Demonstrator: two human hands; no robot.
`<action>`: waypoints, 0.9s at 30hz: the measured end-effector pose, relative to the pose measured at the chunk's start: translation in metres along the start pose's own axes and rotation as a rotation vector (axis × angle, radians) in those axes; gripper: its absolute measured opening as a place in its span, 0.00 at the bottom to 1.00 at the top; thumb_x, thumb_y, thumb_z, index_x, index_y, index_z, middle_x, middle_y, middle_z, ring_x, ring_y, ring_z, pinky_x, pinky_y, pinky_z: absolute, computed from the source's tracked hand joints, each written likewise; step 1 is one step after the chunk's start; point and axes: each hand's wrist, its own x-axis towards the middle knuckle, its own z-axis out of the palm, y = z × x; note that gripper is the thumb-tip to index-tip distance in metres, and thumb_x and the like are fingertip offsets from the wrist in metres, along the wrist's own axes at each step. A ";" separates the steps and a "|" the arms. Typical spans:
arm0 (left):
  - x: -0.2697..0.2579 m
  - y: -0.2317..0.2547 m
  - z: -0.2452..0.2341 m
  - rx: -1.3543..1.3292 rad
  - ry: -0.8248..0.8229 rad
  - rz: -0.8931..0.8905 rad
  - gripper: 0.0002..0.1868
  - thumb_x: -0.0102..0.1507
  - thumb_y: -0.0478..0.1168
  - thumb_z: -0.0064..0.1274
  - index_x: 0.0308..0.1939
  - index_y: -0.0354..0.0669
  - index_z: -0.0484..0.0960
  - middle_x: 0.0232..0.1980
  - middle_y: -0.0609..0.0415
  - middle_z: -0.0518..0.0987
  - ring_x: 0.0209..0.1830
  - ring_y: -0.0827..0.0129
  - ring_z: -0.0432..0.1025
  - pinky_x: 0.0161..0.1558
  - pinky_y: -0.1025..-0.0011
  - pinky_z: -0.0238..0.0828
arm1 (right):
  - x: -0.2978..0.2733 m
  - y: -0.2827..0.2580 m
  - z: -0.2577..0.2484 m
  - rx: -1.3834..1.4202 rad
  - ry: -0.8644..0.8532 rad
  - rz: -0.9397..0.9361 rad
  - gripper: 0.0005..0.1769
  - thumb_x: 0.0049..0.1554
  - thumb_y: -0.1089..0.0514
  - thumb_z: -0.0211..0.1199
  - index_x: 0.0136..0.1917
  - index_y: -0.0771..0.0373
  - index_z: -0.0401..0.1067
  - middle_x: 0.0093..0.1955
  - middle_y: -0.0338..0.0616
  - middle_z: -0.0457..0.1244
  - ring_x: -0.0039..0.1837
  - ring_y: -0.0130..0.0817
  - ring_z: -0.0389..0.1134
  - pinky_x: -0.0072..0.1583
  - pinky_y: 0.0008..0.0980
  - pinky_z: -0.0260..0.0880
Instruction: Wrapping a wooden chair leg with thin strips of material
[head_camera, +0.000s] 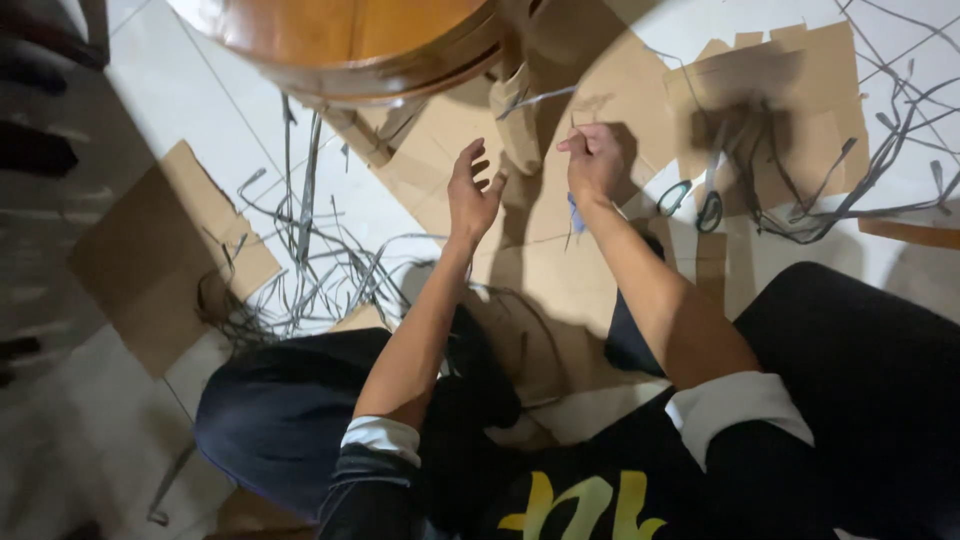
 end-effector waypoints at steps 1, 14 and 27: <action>0.008 0.001 0.006 0.005 -0.008 0.004 0.32 0.62 0.30 0.61 0.69 0.38 0.69 0.65 0.33 0.73 0.63 0.39 0.73 0.59 0.52 0.79 | 0.006 -0.006 0.003 0.005 0.007 0.006 0.02 0.55 0.47 0.64 0.43 0.36 0.76 0.31 0.12 0.70 0.44 0.18 0.72 0.50 0.21 0.69; 0.069 -0.043 0.051 -0.078 0.068 0.200 0.21 0.60 0.37 0.67 0.54 0.36 0.78 0.50 0.44 0.78 0.53 0.50 0.77 0.54 0.62 0.82 | 0.008 -0.106 0.008 -0.061 -0.451 -0.109 0.16 0.54 0.58 0.56 0.51 0.66 0.78 0.51 0.60 0.70 0.62 0.59 0.69 0.70 0.49 0.63; 0.074 -0.027 0.033 -0.142 0.008 0.097 0.26 0.57 0.35 0.69 0.50 0.36 0.68 0.45 0.40 0.78 0.50 0.49 0.79 0.53 0.62 0.82 | 0.023 -0.174 -0.052 -0.417 -1.041 -0.006 0.53 0.43 0.32 0.75 0.68 0.71 0.64 0.66 0.73 0.62 0.71 0.62 0.63 0.66 0.54 0.67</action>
